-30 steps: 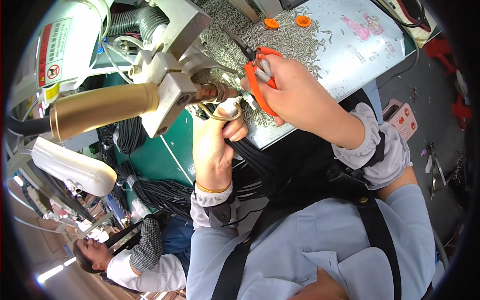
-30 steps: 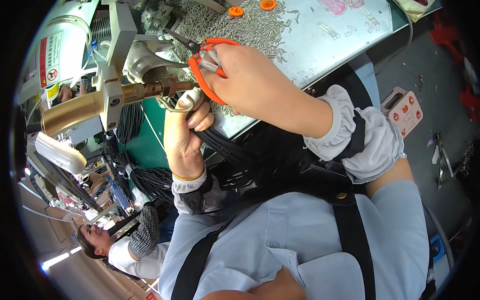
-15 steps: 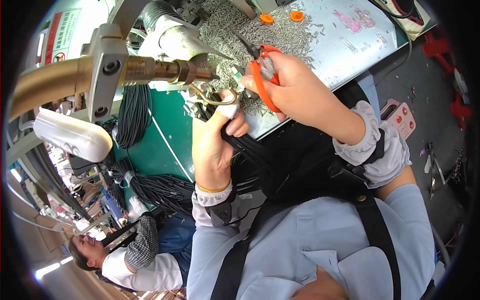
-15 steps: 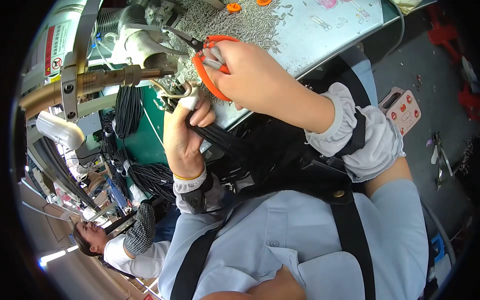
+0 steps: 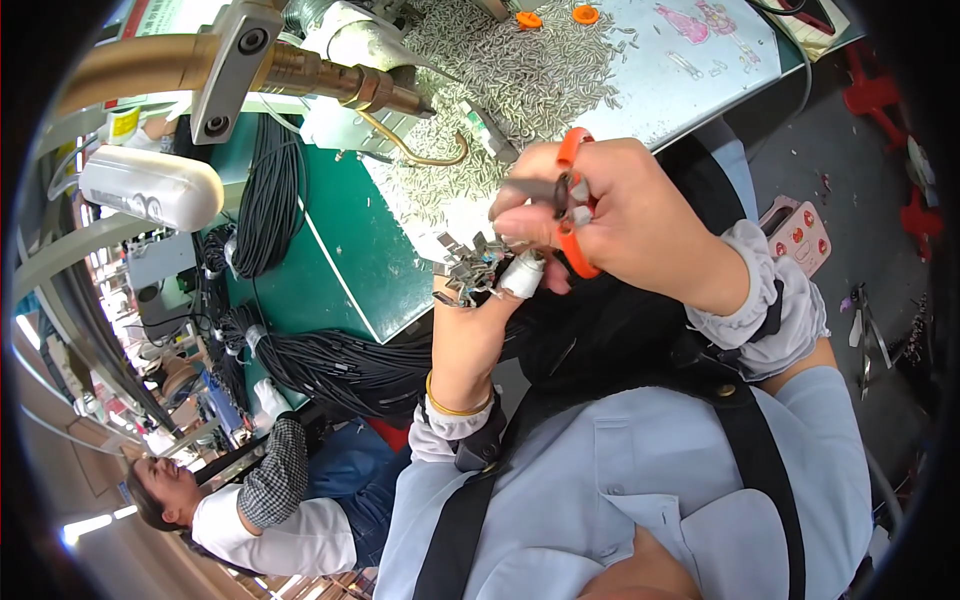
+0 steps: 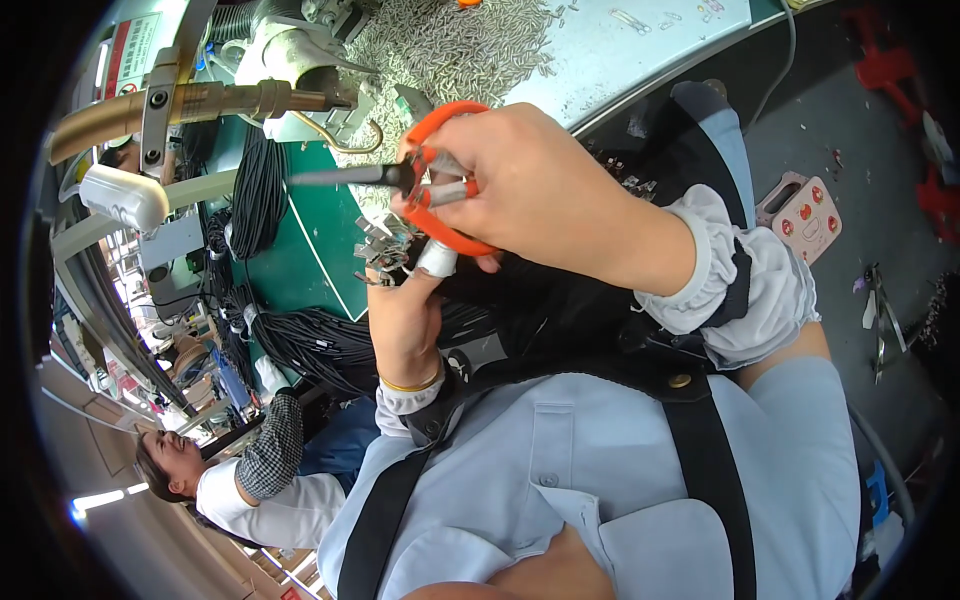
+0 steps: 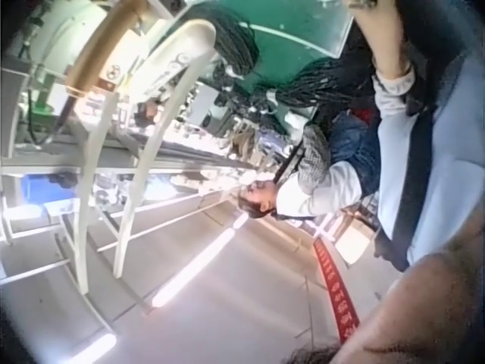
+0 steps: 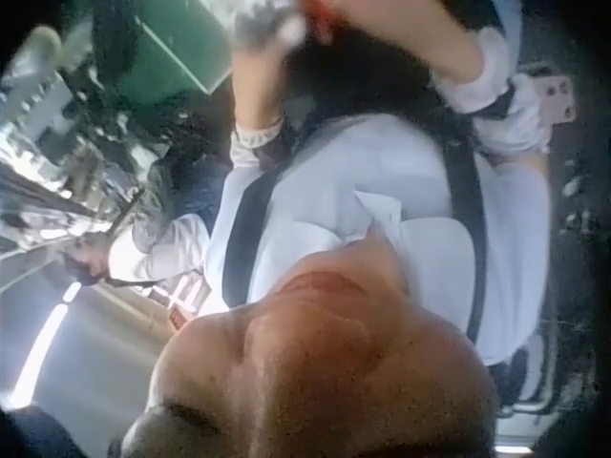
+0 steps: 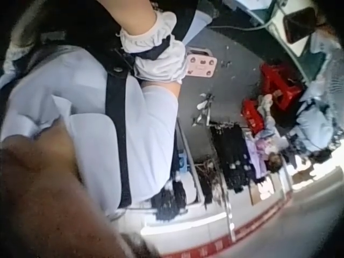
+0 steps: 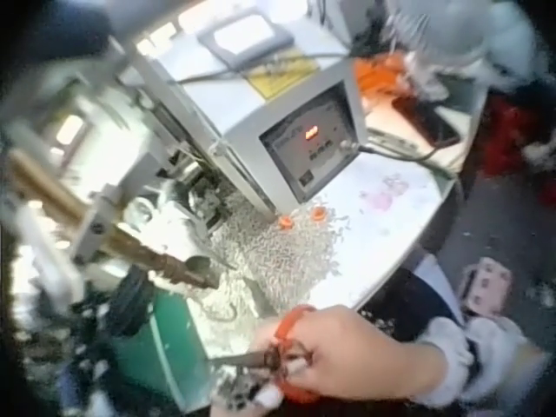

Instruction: The person trims the ends of wires with shears, then picks up a bundle of cables and trims the ends of each wire one by one.

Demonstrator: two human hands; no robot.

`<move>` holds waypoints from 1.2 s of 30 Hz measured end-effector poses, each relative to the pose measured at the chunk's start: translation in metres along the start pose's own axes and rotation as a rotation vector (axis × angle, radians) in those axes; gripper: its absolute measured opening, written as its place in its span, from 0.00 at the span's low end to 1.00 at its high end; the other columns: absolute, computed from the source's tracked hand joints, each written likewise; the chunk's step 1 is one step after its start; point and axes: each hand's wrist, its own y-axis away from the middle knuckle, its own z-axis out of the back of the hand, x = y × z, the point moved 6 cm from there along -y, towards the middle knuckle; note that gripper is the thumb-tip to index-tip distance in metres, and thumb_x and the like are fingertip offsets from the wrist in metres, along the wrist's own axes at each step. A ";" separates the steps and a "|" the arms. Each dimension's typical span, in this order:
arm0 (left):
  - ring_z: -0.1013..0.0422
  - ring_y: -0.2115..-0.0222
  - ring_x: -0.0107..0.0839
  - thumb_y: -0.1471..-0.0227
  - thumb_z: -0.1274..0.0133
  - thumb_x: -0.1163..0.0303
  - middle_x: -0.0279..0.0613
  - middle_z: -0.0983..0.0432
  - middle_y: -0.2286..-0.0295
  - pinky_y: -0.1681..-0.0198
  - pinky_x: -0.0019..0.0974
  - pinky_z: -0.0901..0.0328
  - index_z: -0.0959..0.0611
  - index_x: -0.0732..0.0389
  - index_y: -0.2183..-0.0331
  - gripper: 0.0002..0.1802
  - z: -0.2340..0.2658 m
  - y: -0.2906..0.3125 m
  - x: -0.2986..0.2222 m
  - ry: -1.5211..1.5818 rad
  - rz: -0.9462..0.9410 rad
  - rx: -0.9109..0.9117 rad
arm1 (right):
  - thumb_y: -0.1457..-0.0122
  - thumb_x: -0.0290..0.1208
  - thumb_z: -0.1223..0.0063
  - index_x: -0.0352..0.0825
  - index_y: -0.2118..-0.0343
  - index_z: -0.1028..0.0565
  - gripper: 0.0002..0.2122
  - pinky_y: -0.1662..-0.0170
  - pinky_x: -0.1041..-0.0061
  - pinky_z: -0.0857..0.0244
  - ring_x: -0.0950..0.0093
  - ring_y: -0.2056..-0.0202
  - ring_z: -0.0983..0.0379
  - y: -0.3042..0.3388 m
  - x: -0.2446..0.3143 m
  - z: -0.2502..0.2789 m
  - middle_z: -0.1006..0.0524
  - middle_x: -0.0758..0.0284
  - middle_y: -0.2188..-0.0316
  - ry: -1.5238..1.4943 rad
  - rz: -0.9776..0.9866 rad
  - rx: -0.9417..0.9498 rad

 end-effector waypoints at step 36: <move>0.52 0.91 0.16 0.52 0.54 0.77 0.32 0.40 0.84 0.90 0.22 0.57 0.31 0.63 0.68 0.06 0.013 0.010 0.011 0.404 0.256 -0.017 | 0.59 0.30 0.46 0.41 0.68 0.25 0.11 0.87 0.83 0.49 0.82 0.89 0.41 0.030 0.024 -0.010 0.34 0.78 0.87 1.034 0.852 -0.185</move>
